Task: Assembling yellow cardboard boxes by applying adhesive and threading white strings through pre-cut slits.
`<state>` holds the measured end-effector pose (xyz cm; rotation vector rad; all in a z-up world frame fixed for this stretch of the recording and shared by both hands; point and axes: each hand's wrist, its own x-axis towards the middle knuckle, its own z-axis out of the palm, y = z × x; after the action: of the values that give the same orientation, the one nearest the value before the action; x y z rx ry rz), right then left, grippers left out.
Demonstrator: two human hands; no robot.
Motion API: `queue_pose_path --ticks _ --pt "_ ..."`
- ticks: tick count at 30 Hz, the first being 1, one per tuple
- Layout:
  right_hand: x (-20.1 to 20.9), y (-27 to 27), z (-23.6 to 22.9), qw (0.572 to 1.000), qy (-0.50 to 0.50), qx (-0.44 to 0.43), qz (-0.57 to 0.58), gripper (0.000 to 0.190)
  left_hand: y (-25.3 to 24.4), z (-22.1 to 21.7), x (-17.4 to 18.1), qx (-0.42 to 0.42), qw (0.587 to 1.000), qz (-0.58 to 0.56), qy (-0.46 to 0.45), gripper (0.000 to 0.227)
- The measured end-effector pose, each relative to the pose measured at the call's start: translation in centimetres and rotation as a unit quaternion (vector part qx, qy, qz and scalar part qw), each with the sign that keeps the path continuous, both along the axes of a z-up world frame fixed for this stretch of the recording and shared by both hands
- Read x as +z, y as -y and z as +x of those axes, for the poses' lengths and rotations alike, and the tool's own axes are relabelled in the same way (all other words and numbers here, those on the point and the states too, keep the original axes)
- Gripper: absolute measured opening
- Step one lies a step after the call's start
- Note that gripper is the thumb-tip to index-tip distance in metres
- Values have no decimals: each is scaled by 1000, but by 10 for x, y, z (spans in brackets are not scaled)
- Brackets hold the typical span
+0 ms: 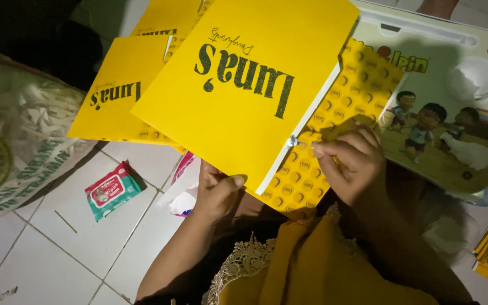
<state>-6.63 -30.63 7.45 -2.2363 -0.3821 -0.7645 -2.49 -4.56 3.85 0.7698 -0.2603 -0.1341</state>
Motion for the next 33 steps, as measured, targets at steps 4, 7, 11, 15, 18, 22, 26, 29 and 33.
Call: queue_pose_path --ticks 4,7,11,15,18,22,26,29,33 --pt "24 -1 4 1000 0 -16 -22 14 1 -2 16 -9 1000 8 9 82" --pt "25 2 9 999 -2 -31 -29 12 0 -2 15 -17 1000 -3 1 79" --pt "17 7 15 999 -1 -39 -27 11 -10 -3 6 -24 1000 6 0 75" --pt "8 14 20 999 9 -42 -26 10 -17 -3 -7 -30 1000 4 2 75" --pt "15 13 26 998 14 -46 -29 8 -11 -4 16 -21 1000 -2 -11 69" --pt "7 18 32 997 13 -64 -36 9 -12 -2 16 -19 1000 -4 -16 67" --pt "10 20 34 997 -12 -74 -27 8 -16 -2 13 -18 1000 1 -13 67" --pt "6 23 40 996 8 -81 -48 9 -19 -2 9 -21 1000 -8 -19 68" --pt "9 25 42 996 12 -82 -44 8 -19 -2 7 -20 1000 -5 -17 68"
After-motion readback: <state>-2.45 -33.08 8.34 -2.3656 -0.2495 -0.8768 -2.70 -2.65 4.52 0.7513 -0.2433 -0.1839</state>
